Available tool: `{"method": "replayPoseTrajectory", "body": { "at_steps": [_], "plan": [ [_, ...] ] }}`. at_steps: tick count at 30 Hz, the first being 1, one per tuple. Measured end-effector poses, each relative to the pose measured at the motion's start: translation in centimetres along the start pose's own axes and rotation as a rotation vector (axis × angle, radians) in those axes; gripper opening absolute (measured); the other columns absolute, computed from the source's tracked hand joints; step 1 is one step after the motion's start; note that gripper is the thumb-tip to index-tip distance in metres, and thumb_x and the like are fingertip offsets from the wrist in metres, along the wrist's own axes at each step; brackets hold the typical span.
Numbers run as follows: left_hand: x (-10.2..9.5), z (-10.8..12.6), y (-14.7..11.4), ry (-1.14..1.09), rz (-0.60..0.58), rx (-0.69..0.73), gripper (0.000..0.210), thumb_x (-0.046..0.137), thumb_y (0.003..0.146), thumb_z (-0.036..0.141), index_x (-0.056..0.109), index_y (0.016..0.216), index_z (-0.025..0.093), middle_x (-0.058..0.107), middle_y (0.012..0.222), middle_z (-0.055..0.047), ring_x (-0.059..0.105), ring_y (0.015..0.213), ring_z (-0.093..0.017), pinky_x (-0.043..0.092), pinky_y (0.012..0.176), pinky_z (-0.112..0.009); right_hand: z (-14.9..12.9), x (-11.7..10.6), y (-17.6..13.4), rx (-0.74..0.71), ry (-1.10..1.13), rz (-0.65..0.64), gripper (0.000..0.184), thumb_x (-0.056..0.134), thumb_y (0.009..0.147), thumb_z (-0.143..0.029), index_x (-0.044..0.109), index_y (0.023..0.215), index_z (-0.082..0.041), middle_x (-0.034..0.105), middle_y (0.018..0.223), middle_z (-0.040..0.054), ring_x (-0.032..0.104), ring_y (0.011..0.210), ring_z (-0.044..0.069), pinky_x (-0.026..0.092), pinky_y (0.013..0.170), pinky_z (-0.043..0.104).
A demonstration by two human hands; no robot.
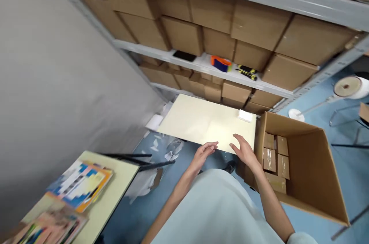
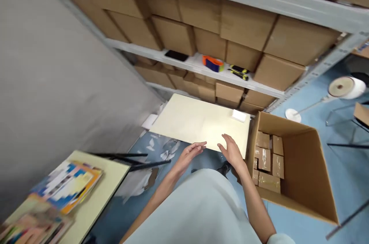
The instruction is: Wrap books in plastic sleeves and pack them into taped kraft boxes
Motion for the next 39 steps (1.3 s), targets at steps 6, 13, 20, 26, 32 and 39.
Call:
{"method": "replayPoseTrajectory", "body": {
  "at_steps": [6,13,20,26,32,39],
  "plan": [
    [-11.7,0.7,-7.3,-0.172,0.277,0.128,0.039,0.087,0.078,0.058,0.075,0.092,0.024,0.074,0.14,-0.015,0.069,0.131,-0.034,0.047,0.12,-0.052,-13.1,7.0,0.8,-0.206,0.029,-0.143,0.054,0.057,0.104,-0.055,0.065,0.149,-0.028,0.063,0.157,0.0123,0.058,0.148,0.034,0.046,0.127,0.054],
    [-23.0,1.6,-16.4,-0.271,0.534,0.287,0.039,0.09,0.078,0.055,0.068,0.084,0.023,0.076,0.135,-0.014,0.071,0.126,-0.032,0.049,0.117,-0.05,-22.6,16.6,0.0,-0.338,0.091,-0.408,0.053,0.06,0.102,-0.059,0.067,0.146,-0.031,0.065,0.154,0.011,0.06,0.146,0.034,0.049,0.124,0.056],
    [-29.7,-0.4,-24.2,-0.444,0.806,0.378,0.041,0.09,0.079,0.056,0.071,0.089,0.022,0.077,0.133,-0.014,0.07,0.127,-0.034,0.046,0.117,-0.05,-29.8,25.9,1.2,-0.448,0.082,-0.722,0.056,0.062,0.102,-0.062,0.067,0.147,-0.03,0.066,0.155,0.0101,0.064,0.14,0.034,0.054,0.119,0.053],
    [-33.9,-1.7,-29.2,-0.563,1.086,0.416,0.041,0.092,0.078,0.055,0.071,0.088,0.021,0.078,0.131,-0.014,0.071,0.125,-0.033,0.045,0.117,-0.047,-34.7,34.8,3.7,-0.544,0.082,-1.001,0.06,0.064,0.097,-0.069,0.072,0.141,-0.029,0.07,0.149,0.0111,0.068,0.136,0.035,0.056,0.116,0.055],
    [-37.8,-1.0,-32.4,-0.573,1.353,0.447,0.042,0.093,0.075,0.055,0.071,0.087,0.021,0.079,0.125,-0.014,0.073,0.119,-0.031,0.048,0.112,-0.046,-41.2,43.2,4.6,-0.642,0.139,-1.265,0.065,0.066,0.094,-0.073,0.073,0.139,-0.026,0.074,0.143,0.0136,0.071,0.133,0.036,0.055,0.117,0.056],
    [-40.1,-1.3,-33.5,-0.611,1.528,0.471,0.035,0.091,0.077,0.047,0.069,0.074,0.02,0.08,0.124,-0.015,0.074,0.116,-0.031,0.051,0.11,-0.046,-45.0,50.4,5.3,-0.694,0.098,-1.499,0.063,0.067,0.094,-0.072,0.073,0.137,-0.027,0.072,0.146,0.0139,0.069,0.134,0.037,0.054,0.118,0.054]
  ]
}}
Point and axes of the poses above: each hand's wrist, its own y-axis towards the middle knuckle, its own x-axis out of the palm, z = x × y, the point moved 6 cm from there along y, towards the middle knuckle
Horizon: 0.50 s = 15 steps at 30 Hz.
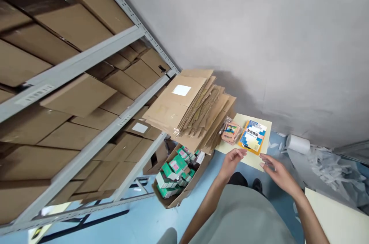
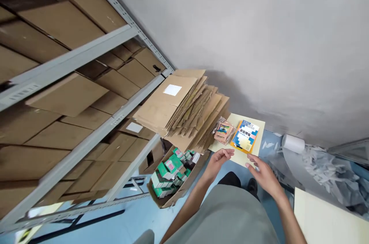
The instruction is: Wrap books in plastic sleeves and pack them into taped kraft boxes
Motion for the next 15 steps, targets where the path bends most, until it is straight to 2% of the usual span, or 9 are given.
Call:
{"method": "replayPoseTrajectory", "body": {
  "at_steps": [4,7,11,15],
  "plan": [
    [-2.5,-1.5,1.7,0.008,0.109,-0.039,0.029,0.09,0.076,0.044,0.075,0.085,0.021,0.081,0.123,-0.013,0.074,0.114,-0.031,0.052,0.107,-0.046,2.4,0.2,3.5,0.059,0.008,-0.098,0.072,0.066,0.089,-0.079,0.075,0.132,-0.022,0.074,0.142,0.0175,0.073,0.128,0.037,0.058,0.112,0.052],
    [-4.6,-3.4,4.6,0.051,0.131,-0.077,0.032,0.089,0.077,0.045,0.08,0.096,0.022,0.081,0.121,-0.013,0.074,0.112,-0.031,0.053,0.105,-0.047,3.9,0.4,5.8,0.087,0.003,-0.121,0.072,0.065,0.087,-0.081,0.076,0.126,-0.021,0.077,0.136,0.0177,0.076,0.12,0.036,0.061,0.107,0.051],
    [-6.6,-6.2,9.9,0.173,0.099,-0.115,0.038,0.09,0.072,0.049,0.08,0.096,0.021,0.081,0.116,-0.014,0.073,0.114,-0.035,0.054,0.107,-0.05,5.0,1.0,8.4,0.136,-0.032,-0.12,0.066,0.066,0.087,-0.077,0.078,0.12,-0.021,0.081,0.126,0.016,0.078,0.113,0.036,0.063,0.102,0.049],
    [-7.0,-9.0,15.0,0.267,0.0,-0.152,0.043,0.088,0.075,0.051,0.078,0.104,0.021,0.079,0.121,-0.016,0.071,0.124,-0.037,0.051,0.113,-0.052,6.2,1.3,10.5,0.213,-0.117,-0.019,0.046,0.068,0.092,-0.061,0.08,0.108,-0.02,0.082,0.121,0.0161,0.078,0.112,0.035,0.062,0.102,0.047]
  ]
}}
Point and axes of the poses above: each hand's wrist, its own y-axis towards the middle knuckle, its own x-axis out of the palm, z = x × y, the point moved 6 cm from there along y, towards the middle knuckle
